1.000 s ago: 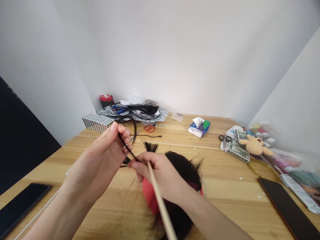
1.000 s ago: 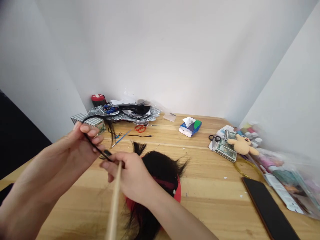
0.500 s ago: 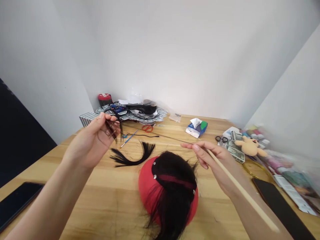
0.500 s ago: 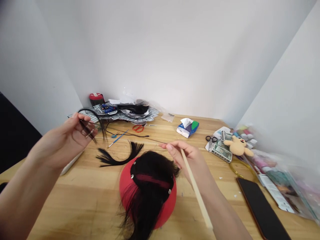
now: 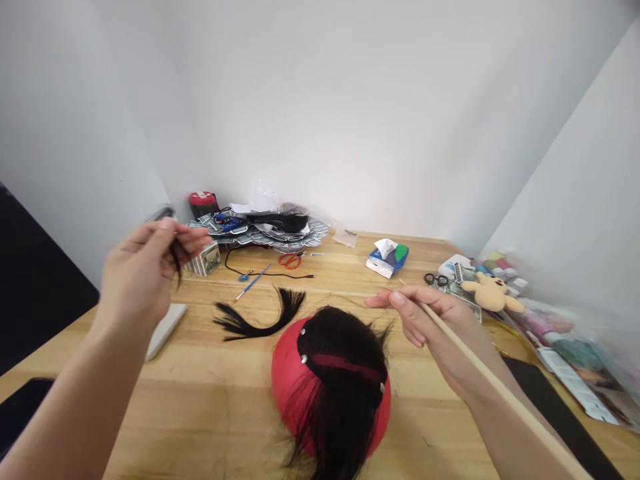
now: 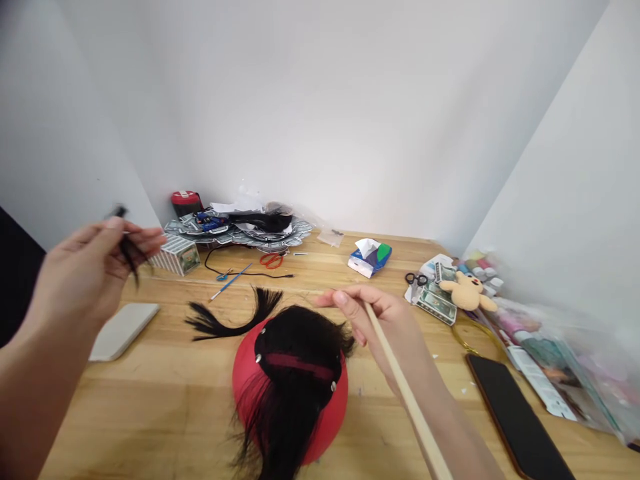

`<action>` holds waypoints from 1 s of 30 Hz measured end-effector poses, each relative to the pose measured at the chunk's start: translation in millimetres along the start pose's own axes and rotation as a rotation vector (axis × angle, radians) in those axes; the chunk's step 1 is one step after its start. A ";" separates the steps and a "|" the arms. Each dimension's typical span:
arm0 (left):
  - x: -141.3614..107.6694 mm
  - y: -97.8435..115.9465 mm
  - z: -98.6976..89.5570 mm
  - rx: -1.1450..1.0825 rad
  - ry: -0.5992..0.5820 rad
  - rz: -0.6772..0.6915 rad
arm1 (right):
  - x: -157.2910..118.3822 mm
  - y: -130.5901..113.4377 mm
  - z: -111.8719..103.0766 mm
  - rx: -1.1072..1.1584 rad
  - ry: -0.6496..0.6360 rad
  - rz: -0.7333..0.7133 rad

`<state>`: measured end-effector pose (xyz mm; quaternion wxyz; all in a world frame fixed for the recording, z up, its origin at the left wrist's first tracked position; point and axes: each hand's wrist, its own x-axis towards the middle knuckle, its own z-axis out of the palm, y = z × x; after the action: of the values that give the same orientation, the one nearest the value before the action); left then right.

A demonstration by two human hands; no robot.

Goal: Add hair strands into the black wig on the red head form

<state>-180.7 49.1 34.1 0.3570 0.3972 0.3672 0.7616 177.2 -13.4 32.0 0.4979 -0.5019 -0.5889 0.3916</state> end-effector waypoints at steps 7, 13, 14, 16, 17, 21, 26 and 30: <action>-87.2 -24.2 66.6 -0.022 -0.468 -0.320 | -8.0 -13.6 55.2 0.210 -0.296 -0.102; -119.8 -29.6 77.5 -0.087 -0.618 -0.468 | -13.5 -24.6 72.6 0.328 -0.318 -0.175; -119.6 -29.1 76.2 -0.077 -0.641 -0.479 | -13.5 -25.3 72.0 0.304 -0.277 -0.197; -117.3 -27.1 73.6 -0.036 -0.689 -0.491 | -12.4 -24.7 69.2 0.229 -0.182 -0.238; -115.9 -25.7 72.5 -0.009 -0.714 -0.494 | -11.3 -23.4 67.6 0.195 -0.140 -0.247; -110.5 -18.6 71.1 0.125 -0.788 -0.471 | -5.1 -14.9 60.7 0.170 -0.054 -0.204; -106.1 -8.3 70.7 0.330 -0.806 -0.341 | -0.7 -7.5 50.2 0.149 0.090 -0.172; -102.1 1.9 67.9 0.461 -0.857 -0.222 | 2.4 -1.3 44.2 0.096 0.114 -0.132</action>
<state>-78.4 -18.4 28.9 0.4577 0.7016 0.3861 0.3862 133.6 -9.5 25.0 0.5786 -0.4591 -0.5721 0.3566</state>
